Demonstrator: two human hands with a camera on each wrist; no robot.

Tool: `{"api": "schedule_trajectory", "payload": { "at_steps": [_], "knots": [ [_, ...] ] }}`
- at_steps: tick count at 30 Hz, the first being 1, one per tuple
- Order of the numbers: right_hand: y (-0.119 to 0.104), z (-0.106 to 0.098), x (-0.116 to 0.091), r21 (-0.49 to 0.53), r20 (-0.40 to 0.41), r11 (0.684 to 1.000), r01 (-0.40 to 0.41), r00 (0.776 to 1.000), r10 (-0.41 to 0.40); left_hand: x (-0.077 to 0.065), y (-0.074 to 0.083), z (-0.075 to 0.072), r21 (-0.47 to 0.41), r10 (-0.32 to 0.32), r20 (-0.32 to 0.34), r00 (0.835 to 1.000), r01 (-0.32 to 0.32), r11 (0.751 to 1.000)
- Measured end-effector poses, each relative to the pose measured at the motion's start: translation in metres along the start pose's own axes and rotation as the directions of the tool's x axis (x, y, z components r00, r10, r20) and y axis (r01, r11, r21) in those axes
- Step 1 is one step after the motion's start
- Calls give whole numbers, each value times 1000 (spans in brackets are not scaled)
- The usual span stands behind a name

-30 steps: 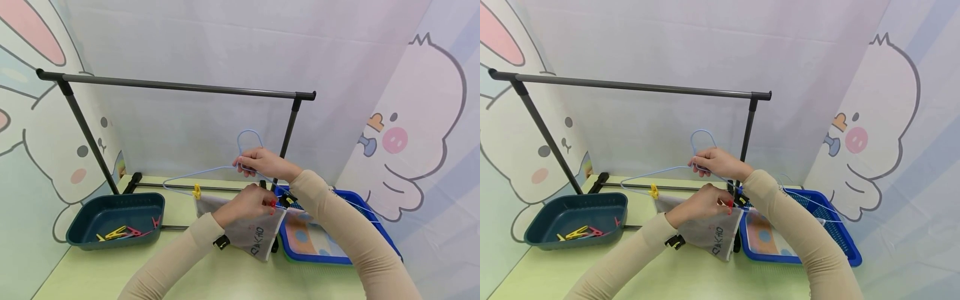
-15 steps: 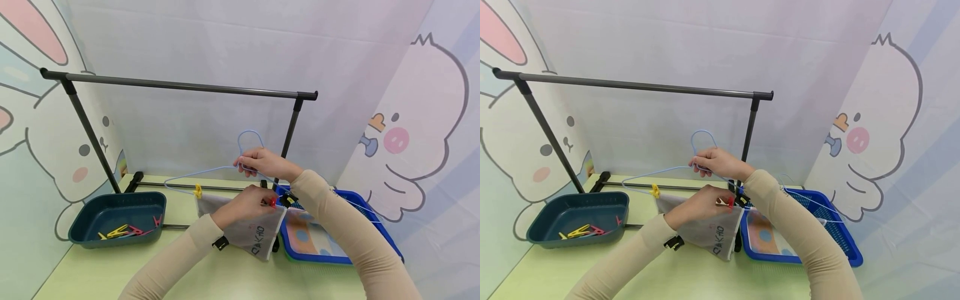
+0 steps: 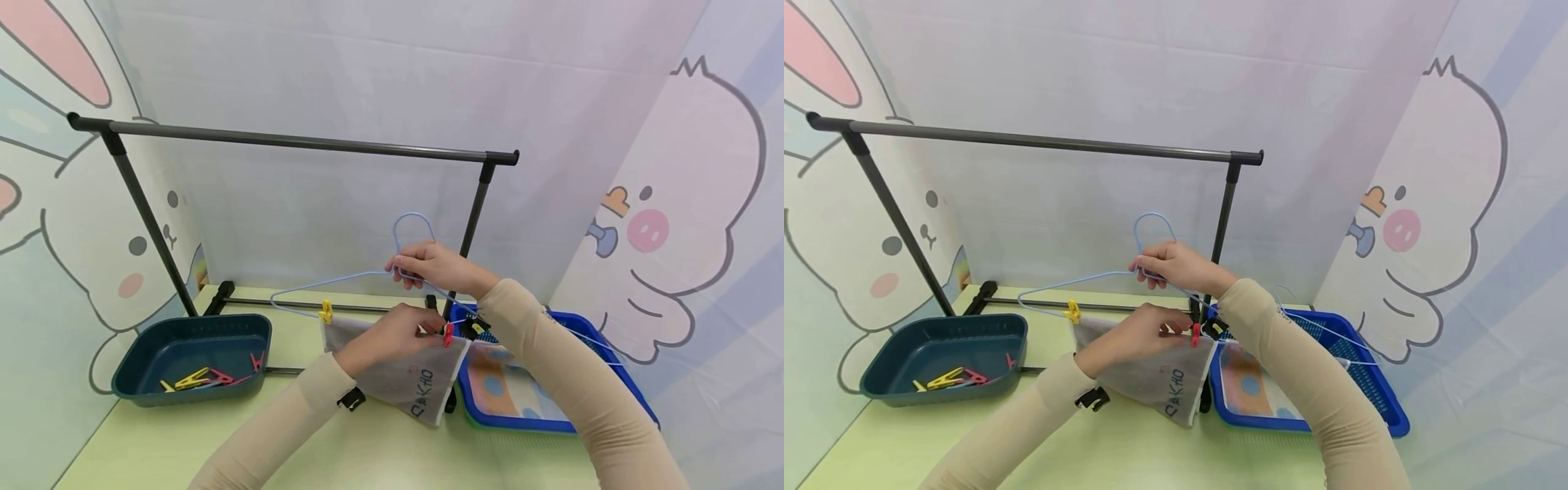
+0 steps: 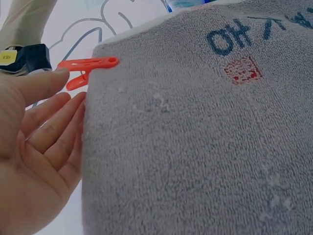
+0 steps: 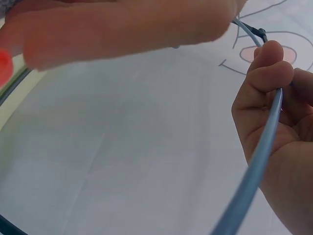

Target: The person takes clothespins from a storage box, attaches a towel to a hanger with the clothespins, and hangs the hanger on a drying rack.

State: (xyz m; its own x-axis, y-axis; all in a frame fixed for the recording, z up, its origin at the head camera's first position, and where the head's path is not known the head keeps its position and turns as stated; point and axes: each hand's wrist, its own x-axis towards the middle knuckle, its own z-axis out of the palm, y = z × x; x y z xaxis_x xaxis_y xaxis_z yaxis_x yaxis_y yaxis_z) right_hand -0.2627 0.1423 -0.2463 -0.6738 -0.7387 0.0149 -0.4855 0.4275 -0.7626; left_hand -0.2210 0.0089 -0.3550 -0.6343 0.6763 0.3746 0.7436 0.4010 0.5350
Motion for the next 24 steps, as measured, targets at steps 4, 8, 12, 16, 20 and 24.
{"api": "schedule_trajectory", "payload": {
  "at_steps": [4,8,12,16,20,24],
  "knots": [
    [0,0,-1,11,-5,1000,-12,1000,12,-6,-2,-3,-13,-17,-14,1000,16,1000],
    [2,0,-2,18,-9,1000,-18,1000,18,-15,-3,-9,-46,-29,-33,999,27,999],
    [6,-1,-2,24,-19,999,-22,1000,22,-21,-3,-16,-71,-70,-49,996,66,995],
    [10,-2,-3,28,-26,999,-25,999,25,-26,-4,-23,-89,-98,-67,993,92,992],
    [13,-3,-3,28,-38,999,-38,999,39,-32,-4,-30,-94,-107,-95,990,98,991],
    [16,-4,-4,33,-52,999,-43,998,45,-36,-5,-37,-74,-104,-126,987,95,993]
  ]
}}
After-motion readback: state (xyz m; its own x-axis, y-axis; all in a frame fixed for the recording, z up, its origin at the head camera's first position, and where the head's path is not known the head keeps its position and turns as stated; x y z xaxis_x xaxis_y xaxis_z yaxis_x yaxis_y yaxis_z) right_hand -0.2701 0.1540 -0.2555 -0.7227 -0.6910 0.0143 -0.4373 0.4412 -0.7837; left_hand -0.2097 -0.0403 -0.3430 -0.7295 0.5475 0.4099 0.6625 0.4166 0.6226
